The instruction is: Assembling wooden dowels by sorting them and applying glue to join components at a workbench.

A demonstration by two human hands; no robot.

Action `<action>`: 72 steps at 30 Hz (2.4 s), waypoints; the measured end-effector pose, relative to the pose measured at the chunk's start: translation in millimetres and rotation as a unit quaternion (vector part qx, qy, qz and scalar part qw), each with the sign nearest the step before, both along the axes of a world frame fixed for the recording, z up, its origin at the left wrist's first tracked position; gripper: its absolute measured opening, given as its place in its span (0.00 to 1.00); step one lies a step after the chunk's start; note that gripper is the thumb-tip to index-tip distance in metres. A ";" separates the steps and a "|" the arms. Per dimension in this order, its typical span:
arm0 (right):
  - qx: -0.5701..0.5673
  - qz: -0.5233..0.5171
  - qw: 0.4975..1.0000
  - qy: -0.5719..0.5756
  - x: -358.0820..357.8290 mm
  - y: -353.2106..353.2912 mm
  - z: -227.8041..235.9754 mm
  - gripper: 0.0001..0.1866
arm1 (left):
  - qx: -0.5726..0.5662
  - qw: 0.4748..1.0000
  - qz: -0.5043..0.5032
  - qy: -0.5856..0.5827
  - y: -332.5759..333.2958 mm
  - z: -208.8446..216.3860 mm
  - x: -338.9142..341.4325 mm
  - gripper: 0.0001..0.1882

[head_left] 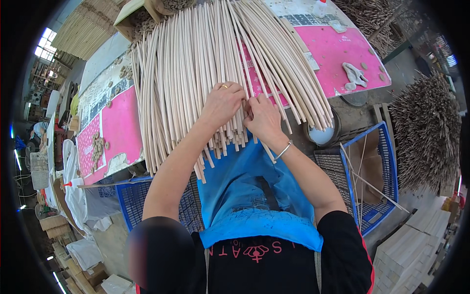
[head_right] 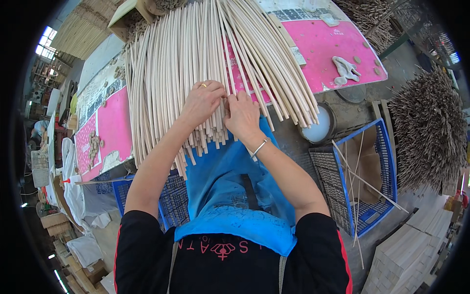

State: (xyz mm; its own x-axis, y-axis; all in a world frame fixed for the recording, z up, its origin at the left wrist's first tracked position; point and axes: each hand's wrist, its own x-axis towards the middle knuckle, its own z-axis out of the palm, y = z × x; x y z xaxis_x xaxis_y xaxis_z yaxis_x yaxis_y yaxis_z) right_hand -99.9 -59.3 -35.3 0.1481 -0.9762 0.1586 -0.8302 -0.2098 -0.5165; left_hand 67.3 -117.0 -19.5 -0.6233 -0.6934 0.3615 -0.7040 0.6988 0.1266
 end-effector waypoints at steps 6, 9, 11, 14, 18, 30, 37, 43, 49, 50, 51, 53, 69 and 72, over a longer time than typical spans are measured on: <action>-0.114 0.011 0.983 0.141 -0.5 -3.0 -9.6 0.09 | 0.037 0.999 0.009 -0.019 0.7 -4.1 2.6 0.10; -0.143 0.055 0.972 0.176 -20.4 0.2 -10.7 0.08 | 0.057 0.998 0.012 -0.014 3.0 -5.9 0.1 0.11; -0.163 0.054 0.968 0.184 -37.4 -4.9 -6.3 0.07 | 0.058 0.998 0.016 -0.014 3.8 -6.7 1.2 0.11; -0.155 0.006 0.965 0.211 -75.6 -10.3 -1.2 0.09 | 0.001 1.000 -0.001 0.012 2.0 -9.5 0.8 0.08; -0.143 0.012 0.973 0.182 -70.4 -3.2 10.1 0.08 | 0.016 1.000 0.007 0.015 4.1 -5.6 2.6 0.11; 0.173 -0.035 0.977 -0.118 -2.0 -19.6 6.8 0.30 | 0.062 0.994 0.026 0.082 0.9 -4.5 1.2 0.16; -0.172 -0.040 0.965 0.194 -66.0 -16.1 -1.2 0.12 | 0.058 0.995 0.018 0.079 1.5 -5.0 0.1 0.09; -0.141 0.002 0.989 0.052 -61.1 -2.4 7.8 0.12 | 0.070 0.995 0.015 0.074 1.2 -3.6 10.4 0.08; 0.114 0.047 0.966 -0.227 -17.3 -7.8 -11.9 0.26 | 0.046 0.998 -0.002 0.035 2.7 1.7 13.3 0.09; 0.128 0.036 0.965 -0.225 -13.5 -8.3 -12.7 0.28 | 0.034 0.999 -0.005 0.026 4.9 2.4 12.3 0.09; 0.143 0.026 0.964 -0.222 -11.9 -8.9 -12.9 0.30 | 0.034 0.999 -0.004 0.027 4.5 4.0 12.1 0.09; 0.180 0.019 0.954 -0.237 -12.0 -15.8 -11.7 0.32 | 0.044 0.999 0.000 0.003 3.2 6.8 13.8 0.09; -0.057 -0.030 0.997 0.049 -58.6 -9.3 9.9 0.27 | 0.029 0.999 -0.001 0.025 6.4 3.4 16.5 0.10; -0.142 -0.038 0.979 0.143 -67.8 -7.2 16.8 0.23 | 0.037 0.999 0.000 0.031 5.9 4.8 15.8 0.09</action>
